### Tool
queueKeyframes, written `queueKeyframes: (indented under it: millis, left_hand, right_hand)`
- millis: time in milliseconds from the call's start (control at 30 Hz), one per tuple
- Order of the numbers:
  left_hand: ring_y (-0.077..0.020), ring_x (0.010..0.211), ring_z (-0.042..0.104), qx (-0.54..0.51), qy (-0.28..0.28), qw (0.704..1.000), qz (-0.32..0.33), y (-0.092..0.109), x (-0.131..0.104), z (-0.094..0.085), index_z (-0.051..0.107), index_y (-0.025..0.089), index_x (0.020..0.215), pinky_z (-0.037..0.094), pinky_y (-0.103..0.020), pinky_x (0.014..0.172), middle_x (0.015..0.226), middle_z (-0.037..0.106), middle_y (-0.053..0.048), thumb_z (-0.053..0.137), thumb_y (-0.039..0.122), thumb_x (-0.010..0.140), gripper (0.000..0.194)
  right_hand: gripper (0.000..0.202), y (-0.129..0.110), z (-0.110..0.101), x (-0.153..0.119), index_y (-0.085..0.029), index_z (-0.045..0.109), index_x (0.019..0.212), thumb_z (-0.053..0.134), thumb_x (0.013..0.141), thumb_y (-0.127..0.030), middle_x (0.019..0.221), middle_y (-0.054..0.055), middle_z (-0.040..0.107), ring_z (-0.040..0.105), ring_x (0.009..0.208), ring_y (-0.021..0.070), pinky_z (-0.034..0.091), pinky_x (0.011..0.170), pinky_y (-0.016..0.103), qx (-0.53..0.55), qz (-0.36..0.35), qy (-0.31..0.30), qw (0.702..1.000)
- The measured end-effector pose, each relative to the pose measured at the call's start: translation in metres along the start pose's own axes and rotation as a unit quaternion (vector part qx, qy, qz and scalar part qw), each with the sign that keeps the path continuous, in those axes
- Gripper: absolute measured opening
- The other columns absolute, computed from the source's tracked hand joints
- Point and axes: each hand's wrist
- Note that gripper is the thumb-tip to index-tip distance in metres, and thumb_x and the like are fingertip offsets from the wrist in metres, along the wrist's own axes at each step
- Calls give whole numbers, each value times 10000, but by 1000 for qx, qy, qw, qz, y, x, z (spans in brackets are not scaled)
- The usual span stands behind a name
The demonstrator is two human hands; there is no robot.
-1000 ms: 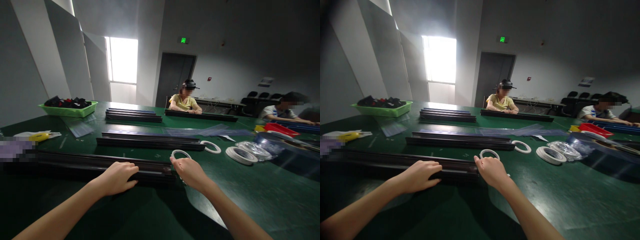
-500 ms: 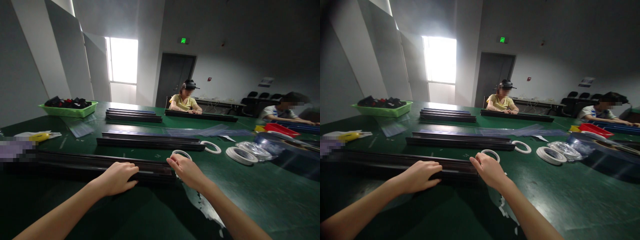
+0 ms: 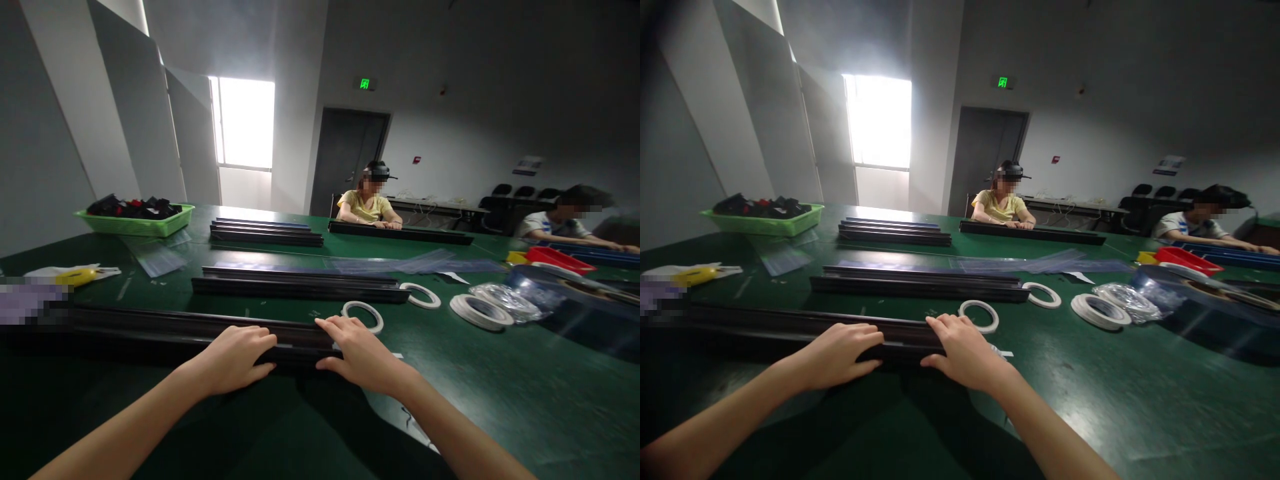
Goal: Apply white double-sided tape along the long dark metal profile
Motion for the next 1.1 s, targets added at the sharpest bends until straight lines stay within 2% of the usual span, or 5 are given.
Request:
queueKeyframes:
  millis: [333, 533, 700, 933, 1100]
  left_hand:
    - [-218, 942, 627, 1, -1, 1000, -1, -2, -1, -1, 576, 240, 1049, 465, -316, 793, 1026, 669, -47, 473, 449, 906, 274]
    - [-228, 949, 630, 7, 2, 1000, -1, -2, 1, 2, 578, 238, 1048, 473, -331, 798, 1041, 668, -48, 490, 437, 896, 265]
    - [-239, 949, 636, 8, 8, 1000, 0, -2, 0, 4, 579, 237, 1018, 481, -349, 789, 1035, 668, -41, 492, 436, 893, 251]
    - [-232, 933, 639, 5, 14, 1000, 5, -2, 0, 4, 579, 235, 1008, 478, -348, 786, 1018, 669, -34, 490, 439, 898, 248]
    - [-224, 914, 638, 4, 14, 1000, 5, -3, 0, 3, 585, 228, 1027, 470, -324, 746, 1007, 667, -45, 469, 460, 908, 285]
  right_hand:
    - [640, 23, -31, -12, -177, 570, 1266, 717, 698, -432, 1192, 128, 592, 550, 1056, 284, 385, 974, 442, -24, 61, -60, 996]
    - [863, 14, -15, -7, -181, 453, 1386, 698, 671, -599, 1302, 136, 533, 492, 1154, 305, 366, 1001, 435, 12, 29, -36, 999]
    - [752, 9, -7, -3, -157, 469, 1363, 649, 754, -560, 1247, 140, 569, 513, 1113, 302, 373, 978, 428, -1, 37, -29, 999]
    - [693, 11, -14, -5, -171, 498, 1318, 660, 748, -530, 1233, 143, 570, 542, 1059, 289, 384, 949, 428, -20, 37, -48, 998]
    - [661, 23, -32, -14, -173, 527, 1261, 701, 694, -464, 1197, 134, 583, 551, 1052, 288, 397, 929, 408, -22, 83, -97, 992]
Point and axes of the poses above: each hand's wrist, its own x-axis towards the middle knuckle, its own z-axis out of the palm, y = z × x
